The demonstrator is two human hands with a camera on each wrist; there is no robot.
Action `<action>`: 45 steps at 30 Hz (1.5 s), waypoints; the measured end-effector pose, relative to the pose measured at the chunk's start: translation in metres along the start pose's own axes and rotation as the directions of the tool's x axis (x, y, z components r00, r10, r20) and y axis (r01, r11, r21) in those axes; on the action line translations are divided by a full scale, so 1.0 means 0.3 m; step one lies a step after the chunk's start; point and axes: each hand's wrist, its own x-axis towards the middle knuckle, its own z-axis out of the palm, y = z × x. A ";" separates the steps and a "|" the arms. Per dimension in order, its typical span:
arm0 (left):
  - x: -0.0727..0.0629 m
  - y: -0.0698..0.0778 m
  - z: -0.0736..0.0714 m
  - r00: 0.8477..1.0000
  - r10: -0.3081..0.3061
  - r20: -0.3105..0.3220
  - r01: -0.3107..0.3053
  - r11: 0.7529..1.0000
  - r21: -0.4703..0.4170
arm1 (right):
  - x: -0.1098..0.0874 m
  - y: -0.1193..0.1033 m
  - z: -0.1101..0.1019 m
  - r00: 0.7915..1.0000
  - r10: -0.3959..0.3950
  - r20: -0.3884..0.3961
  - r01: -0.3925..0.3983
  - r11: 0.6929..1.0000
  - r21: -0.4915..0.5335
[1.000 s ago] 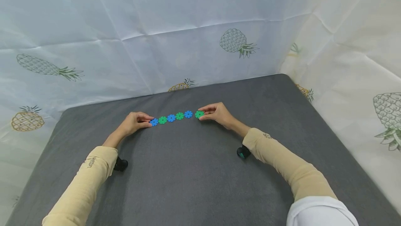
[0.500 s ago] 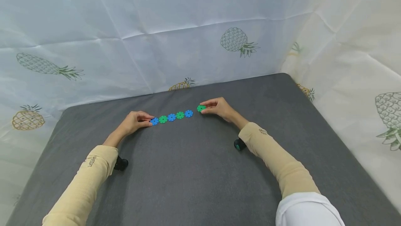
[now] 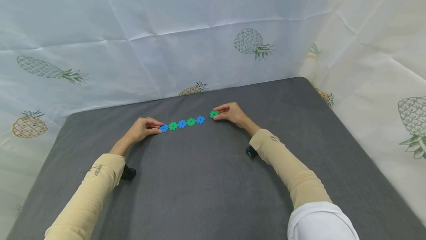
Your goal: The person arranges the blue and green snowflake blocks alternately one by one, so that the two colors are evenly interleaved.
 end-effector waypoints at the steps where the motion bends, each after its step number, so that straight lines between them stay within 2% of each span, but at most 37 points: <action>1: 0.000 0.000 0.000 1.000 0.003 0.000 -0.003 1.000 -0.001 | 0.002 0.001 0.003 1.000 -0.003 -0.005 0.003 1.000 -0.003; 9: 0.000 0.001 -0.001 1.000 0.010 0.002 -0.010 1.000 0.000 | 0.006 0.007 0.028 0.999 -0.015 -0.035 0.014 0.999 -0.030; 13: 0.001 -0.001 0.000 1.000 0.009 -0.001 -0.009 1.000 0.004 | 0.008 0.000 0.047 0.996 -0.030 -0.083 0.019 0.991 -0.131; 15: 0.002 -0.002 0.001 1.000 0.007 -0.001 -0.007 1.000 0.001 | 0.009 -0.004 0.056 0.992 -0.054 -0.110 0.027 0.973 -0.228; 20: 0.003 -0.003 0.002 1.000 0.009 -0.003 -0.009 1.000 -0.010 | 0.010 -0.012 0.075 0.984 -0.108 -0.142 0.037 0.902 -0.430; 22: 0.004 -0.003 0.002 1.000 0.013 -0.004 -0.013 1.000 -0.010 | 0.010 -0.014 0.081 0.983 -0.111 -0.145 0.033 0.887 -0.461; 31: 0.004 -0.005 0.004 1.000 0.013 -0.007 -0.013 1.000 0.000 | 0.014 -0.023 0.092 0.989 -0.090 -0.121 0.016 0.859 -0.512; 38: 0.004 -0.001 0.003 1.000 0.019 -0.005 -0.019 1.000 0.002 | 0.015 -0.033 0.080 0.994 -0.039 -0.101 -0.012 0.889 -0.458; 45: 0.004 -0.002 0.001 1.000 0.014 -0.001 -0.014 1.000 -0.002 | 0.013 -0.039 0.063 0.999 -0.001 -0.049 -0.018 0.918 -0.396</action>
